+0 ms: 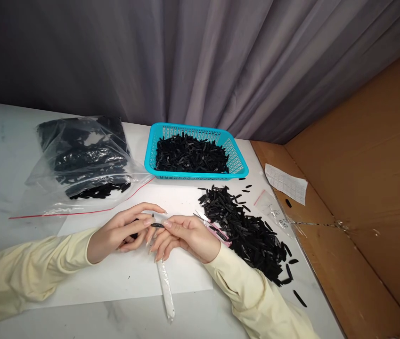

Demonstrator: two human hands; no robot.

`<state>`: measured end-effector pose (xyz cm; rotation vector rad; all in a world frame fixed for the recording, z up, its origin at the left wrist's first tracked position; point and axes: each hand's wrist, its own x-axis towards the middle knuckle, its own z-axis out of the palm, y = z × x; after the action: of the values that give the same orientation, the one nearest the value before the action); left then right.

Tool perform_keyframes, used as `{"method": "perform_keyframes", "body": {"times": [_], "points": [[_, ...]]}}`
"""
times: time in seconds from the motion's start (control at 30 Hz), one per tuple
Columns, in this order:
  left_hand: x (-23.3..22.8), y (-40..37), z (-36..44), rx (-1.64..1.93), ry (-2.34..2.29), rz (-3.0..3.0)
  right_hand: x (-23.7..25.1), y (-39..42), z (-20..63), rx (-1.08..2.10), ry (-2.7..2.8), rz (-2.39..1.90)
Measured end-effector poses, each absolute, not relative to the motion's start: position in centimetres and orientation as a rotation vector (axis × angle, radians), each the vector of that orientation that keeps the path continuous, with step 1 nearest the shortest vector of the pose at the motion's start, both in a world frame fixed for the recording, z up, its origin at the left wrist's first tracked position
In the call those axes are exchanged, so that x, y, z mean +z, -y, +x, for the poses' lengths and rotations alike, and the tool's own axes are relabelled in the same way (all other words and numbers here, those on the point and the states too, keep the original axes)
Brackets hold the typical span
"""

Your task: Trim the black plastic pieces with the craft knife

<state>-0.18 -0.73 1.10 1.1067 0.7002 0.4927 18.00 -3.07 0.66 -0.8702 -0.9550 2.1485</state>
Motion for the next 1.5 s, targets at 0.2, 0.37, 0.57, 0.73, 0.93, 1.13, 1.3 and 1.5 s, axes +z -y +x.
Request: {"method": "perform_keyframes", "body": {"times": [0.2,0.37,0.57,0.73,0.93,1.13,1.3,1.5], "points": [[1.16,0.63,-0.09,0.502,-0.707,1.089,0.54,3.22,17.93,2.113,0.973,-0.882],[0.98,0.50,-0.18,0.515,-0.721,1.063,0.23,3.27,17.98,2.105,0.946,-0.874],[0.95,0.40,-0.14,0.513,-0.741,1.050,0.04,3.25,18.11,2.099,0.956,-0.864],[0.81,0.41,-0.08,0.518,-0.753,1.057,-0.04,3.23,18.15,2.095,0.967,-0.863],[0.96,0.49,-0.05,0.520,-0.758,1.075,-0.08,3.24,18.15,2.089,0.971,-0.870],[1.47,0.56,0.01,0.518,-0.788,1.078,-0.02,3.21,18.13,2.095,0.948,-0.877],[1.32,0.53,0.01,0.524,-0.784,1.083,0.01,3.19,18.15,2.105,0.934,-0.871],[1.28,0.53,-0.01,0.526,-0.786,1.086,0.08,3.18,18.19,2.103,0.945,-0.868]]}}
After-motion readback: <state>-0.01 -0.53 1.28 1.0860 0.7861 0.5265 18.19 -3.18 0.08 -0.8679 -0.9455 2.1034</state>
